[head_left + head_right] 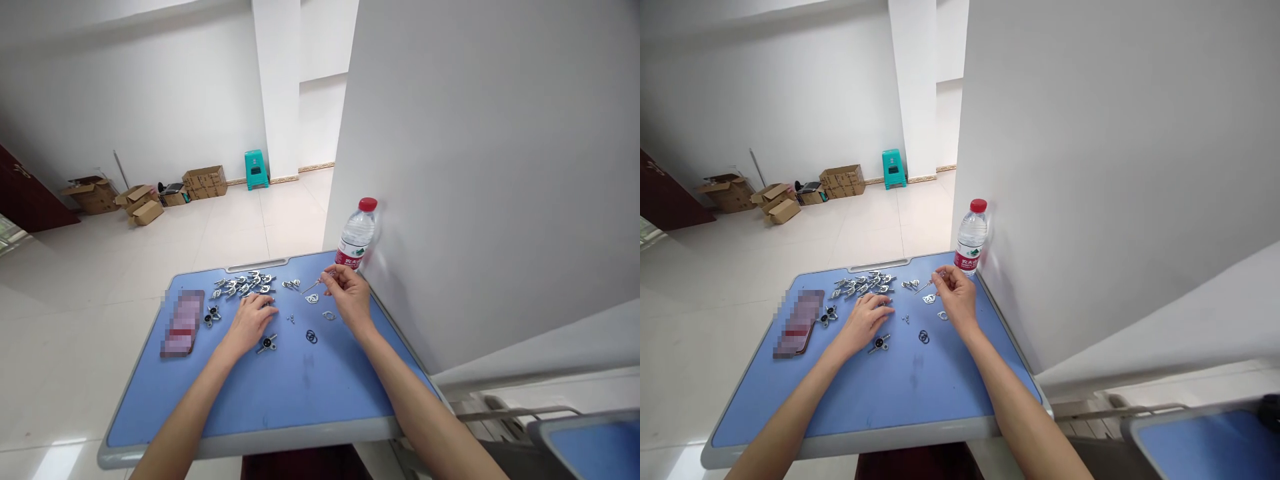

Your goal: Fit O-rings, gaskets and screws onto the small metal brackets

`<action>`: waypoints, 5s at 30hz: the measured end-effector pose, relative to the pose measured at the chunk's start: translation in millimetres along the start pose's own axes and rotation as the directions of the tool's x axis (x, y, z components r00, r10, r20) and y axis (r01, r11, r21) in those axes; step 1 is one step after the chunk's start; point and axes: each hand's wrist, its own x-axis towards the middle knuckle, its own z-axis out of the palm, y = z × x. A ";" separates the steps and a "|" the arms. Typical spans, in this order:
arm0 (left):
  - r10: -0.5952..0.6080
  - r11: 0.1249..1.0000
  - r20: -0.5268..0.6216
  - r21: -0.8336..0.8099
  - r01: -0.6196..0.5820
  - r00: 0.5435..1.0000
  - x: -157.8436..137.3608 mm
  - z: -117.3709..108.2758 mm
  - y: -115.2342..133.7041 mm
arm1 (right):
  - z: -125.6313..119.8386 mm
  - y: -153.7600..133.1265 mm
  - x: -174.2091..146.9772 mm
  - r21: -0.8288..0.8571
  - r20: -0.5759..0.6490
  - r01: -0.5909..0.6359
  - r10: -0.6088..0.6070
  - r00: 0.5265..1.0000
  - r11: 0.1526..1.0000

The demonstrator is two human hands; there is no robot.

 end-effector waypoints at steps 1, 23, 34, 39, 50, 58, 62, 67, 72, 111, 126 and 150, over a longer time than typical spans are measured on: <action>-0.011 1.000 -0.009 0.007 0.011 1.000 -1.1 0.7 -2.4 | 0.1 0.0 0.0 0.000 0.002 0.002 -0.002 1.000 1.000; -0.123 0.979 -0.019 -0.164 0.119 0.992 -28.4 -28.2 -3.5 | -0.6 1.3 -3.8 -0.083 0.057 0.014 -0.009 0.998 0.996; -0.216 0.946 0.277 -0.176 0.270 0.936 -39.7 -25.9 17.1 | -0.4 -1.9 -7.9 -0.131 0.108 0.013 0.001 0.994 0.991; -0.151 0.966 0.274 -0.164 0.200 0.950 -42.3 -18.2 17.0 | -0.9 -3.0 -10.6 -0.182 0.132 0.019 0.006 0.991 0.983; -0.085 0.969 0.324 -0.191 0.153 0.942 -36.6 -21.3 23.0 | -4.4 0.6 -5.9 -0.272 0.194 0.011 0.044 0.980 0.962; -0.032 0.965 0.326 -0.237 0.115 0.945 -35.1 -22.7 28.1 | -13.1 9.6 8.4 -0.424 0.159 -0.048 0.127 0.979 0.905; -0.033 0.956 0.342 -0.263 0.129 0.939 -34.5 -24.4 27.2 | -12.1 10.7 11.6 -0.500 0.175 -0.021 0.125 0.977 0.866; -0.080 0.936 0.344 -0.296 0.189 0.936 -34.9 -28.5 24.1 | -8.3 11.4 12.3 -0.610 0.217 0.007 0.159 0.963 0.792; -0.082 0.935 0.345 -0.299 0.192 0.935 -35.6 -28.5 23.3 | 1.7 13.5 13.8 -0.726 0.270 0.049 0.219 0.938 0.686; -0.086 0.928 0.289 -0.325 0.182 0.953 -35.9 -29.3 27.9 | 23.2 -19.6 -23.6 -0.571 0.713 0.337 0.249 0.656 0.749; -0.071 0.932 0.310 -0.319 0.174 0.948 -33.6 -19.6 25.5 | 29.6 -24.1 -55.8 -0.548 0.836 0.659 0.319 0.446 0.515; -0.076 0.939 0.337 -0.293 0.181 0.938 -30.6 -23.8 29.8 | 24.6 -35.3 -52.5 -0.568 0.823 0.590 0.388 0.414 0.574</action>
